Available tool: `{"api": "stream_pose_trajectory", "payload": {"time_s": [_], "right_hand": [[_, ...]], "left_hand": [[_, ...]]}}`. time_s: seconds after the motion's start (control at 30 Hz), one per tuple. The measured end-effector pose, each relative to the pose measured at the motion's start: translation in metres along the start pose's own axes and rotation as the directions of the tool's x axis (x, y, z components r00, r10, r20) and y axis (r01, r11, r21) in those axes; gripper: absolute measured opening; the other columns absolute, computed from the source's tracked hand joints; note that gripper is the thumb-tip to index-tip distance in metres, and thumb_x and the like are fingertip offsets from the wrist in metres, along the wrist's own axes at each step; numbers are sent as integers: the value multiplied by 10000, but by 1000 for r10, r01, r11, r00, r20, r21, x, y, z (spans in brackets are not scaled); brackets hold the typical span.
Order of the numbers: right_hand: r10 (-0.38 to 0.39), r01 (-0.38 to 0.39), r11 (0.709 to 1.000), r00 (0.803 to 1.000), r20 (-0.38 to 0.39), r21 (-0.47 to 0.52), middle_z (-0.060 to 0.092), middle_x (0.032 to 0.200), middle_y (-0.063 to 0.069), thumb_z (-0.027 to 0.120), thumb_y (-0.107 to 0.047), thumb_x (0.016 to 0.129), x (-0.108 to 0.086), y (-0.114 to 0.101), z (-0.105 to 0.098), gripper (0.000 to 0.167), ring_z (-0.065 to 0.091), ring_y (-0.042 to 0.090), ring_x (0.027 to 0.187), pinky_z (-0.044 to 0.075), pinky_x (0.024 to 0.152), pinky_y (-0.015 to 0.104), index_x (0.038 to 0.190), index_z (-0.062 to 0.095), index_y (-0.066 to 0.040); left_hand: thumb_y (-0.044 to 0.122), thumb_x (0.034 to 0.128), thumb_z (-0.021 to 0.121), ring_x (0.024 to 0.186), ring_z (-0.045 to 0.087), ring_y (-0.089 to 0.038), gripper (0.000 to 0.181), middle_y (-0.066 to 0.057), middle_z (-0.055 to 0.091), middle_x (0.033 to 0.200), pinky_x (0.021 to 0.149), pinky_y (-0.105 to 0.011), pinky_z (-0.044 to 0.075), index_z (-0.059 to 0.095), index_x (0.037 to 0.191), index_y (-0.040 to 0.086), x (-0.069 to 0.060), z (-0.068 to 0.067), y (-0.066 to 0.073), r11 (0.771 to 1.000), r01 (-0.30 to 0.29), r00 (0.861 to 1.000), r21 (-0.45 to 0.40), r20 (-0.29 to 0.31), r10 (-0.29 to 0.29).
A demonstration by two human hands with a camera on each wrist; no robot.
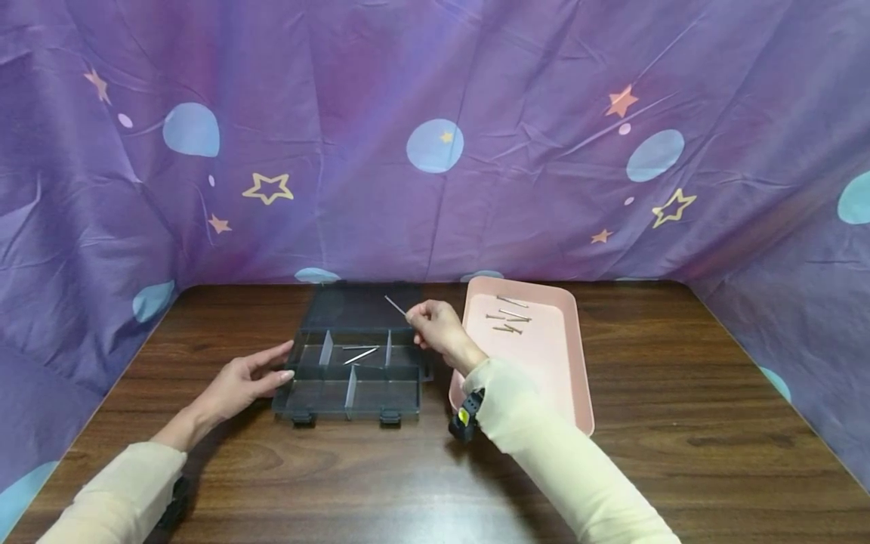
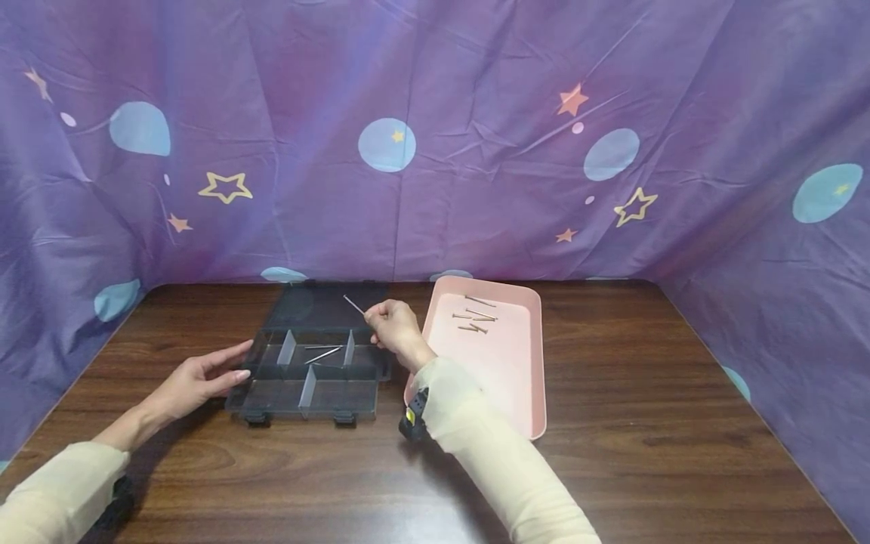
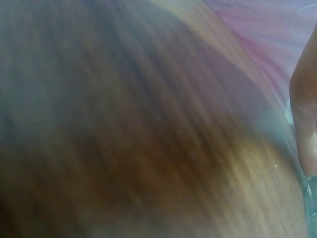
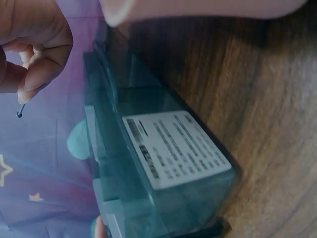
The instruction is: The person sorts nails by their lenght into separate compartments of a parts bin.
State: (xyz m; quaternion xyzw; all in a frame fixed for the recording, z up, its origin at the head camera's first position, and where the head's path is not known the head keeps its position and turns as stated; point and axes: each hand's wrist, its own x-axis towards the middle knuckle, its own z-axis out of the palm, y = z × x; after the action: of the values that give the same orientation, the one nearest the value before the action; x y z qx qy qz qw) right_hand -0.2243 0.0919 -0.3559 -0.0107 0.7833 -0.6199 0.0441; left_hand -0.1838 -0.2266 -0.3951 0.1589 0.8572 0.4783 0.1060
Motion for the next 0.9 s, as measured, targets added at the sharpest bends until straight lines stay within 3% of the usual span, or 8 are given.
{"api": "stream_pose_trajectory", "payload": {"time_s": [0.2,0.5,0.73,0.9], "right_hand": [[-15,16,999,1000,27,-30,484,611,10,530,7,896,-2,1,7,119,448,34,444,386,415,141,935,594,100],[-38,43,996,998,59,-77,495,621,24,543,3,899,-5,3,16,118,451,35,449,387,415,143,919,612,97],[-45,50,996,996,76,-69,480,579,-1,553,2,896,-7,3,22,112,446,38,444,380,405,148,908,610,98],[-48,57,994,995,86,-95,470,554,-26,564,-12,893,-8,6,27,114,448,37,441,378,403,146,911,614,89]], "left_hand": [[259,948,578,1084,576,-340,612,-305,400,1397,770,-291,556,330,1454,18,0,0,-1,1000,-1,1000,13,-6,1],[238,947,580,1055,598,-228,609,-308,405,1391,771,-293,557,329,1451,6,-1,1,1,1000,-14,1000,-6,-3,14],[239,949,576,1072,588,-289,606,-323,409,1379,771,-298,558,331,1446,-6,0,1,1,1000,-23,1000,-1,-5,23],[243,945,584,1055,597,-242,610,-315,413,1380,774,-286,556,337,1445,-3,0,1,2,1000,-13,1000,-4,-6,13]]}}
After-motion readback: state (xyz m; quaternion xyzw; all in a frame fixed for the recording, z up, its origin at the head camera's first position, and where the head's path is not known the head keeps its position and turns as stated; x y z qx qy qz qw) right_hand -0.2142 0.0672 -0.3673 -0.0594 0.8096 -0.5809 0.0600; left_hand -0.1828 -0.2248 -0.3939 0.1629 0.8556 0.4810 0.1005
